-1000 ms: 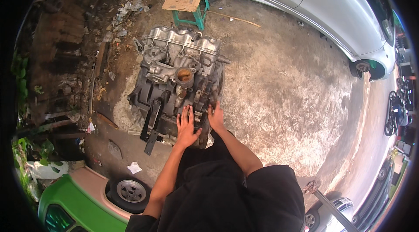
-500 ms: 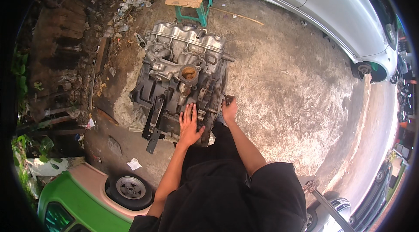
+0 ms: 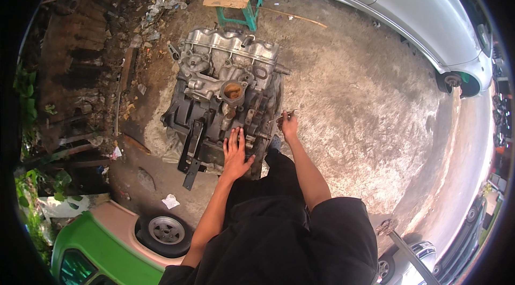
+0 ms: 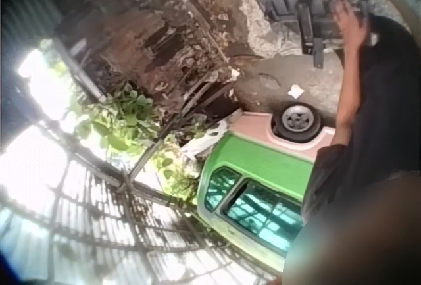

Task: The person uses a wrench to tighten bolts on a car engine block resting on the ground. They repeatedly reposition the wrench and apply torque to fasteners on the side of the engine.

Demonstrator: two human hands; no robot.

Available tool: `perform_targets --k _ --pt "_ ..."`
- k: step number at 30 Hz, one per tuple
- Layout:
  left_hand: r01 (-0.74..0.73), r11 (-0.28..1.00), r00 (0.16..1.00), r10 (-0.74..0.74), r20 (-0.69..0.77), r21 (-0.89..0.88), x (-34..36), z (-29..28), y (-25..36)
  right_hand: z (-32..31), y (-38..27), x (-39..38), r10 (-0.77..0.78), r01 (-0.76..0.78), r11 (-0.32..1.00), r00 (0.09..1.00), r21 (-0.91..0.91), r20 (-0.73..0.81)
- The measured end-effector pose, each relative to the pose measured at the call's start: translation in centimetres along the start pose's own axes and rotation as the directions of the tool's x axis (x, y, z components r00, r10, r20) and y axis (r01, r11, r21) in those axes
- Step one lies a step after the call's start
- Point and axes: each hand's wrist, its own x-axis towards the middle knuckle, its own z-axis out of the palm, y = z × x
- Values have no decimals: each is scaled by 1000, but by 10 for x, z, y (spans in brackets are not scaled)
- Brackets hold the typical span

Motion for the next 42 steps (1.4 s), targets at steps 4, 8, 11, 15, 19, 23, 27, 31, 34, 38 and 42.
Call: perform_targets --k 4,8,11,15,19,23,27,31,34,38,42 --pt "4 1000 1000 -4 8 -4 0 1 -1 8 2 20 119 -116 992 990 -53 69" --pt "6 1000 1000 -6 13 4 1 0 -1 24 4 40 222 -204 951 974 -232 54" --pt "11 1000 1000 -11 20 7 1 0 0 30 6 55 189 -159 945 979 -286 79" --pt "28 1000 999 -28 26 2 0 1 -1 34 15 79 167 -99 913 976 -395 141" --pt "26 1000 1000 -26 11 -5 0 -1 0 40 19 91 188 -112 889 973 -444 132" --pt "27 1000 1000 -27 -4 -3 1 -1 3 46 9 87 -45 109 699 993 -707 108" --pt "15 1000 1000 -15 12 15 1 0 -1 52 -15 98 75 411 222 897 -884 436" --pt "13 1000 1000 -13 21 4 2 0 -2 55 -21 82 -74 252 472 966 -845 247" --pt "12 1000 1000 -12 16 -2 1 1 -1 52 -25 46 -185 148 658 982 -739 32" --pt "18 1000 1000 -18 18 1 0 0 -2 47 -35 -7 -373 315 682 926 -660 55" --pt "15 1000 1000 -15 20 -4 0 0 -2 48 -30 -55 -304 295 754 949 -587 87"
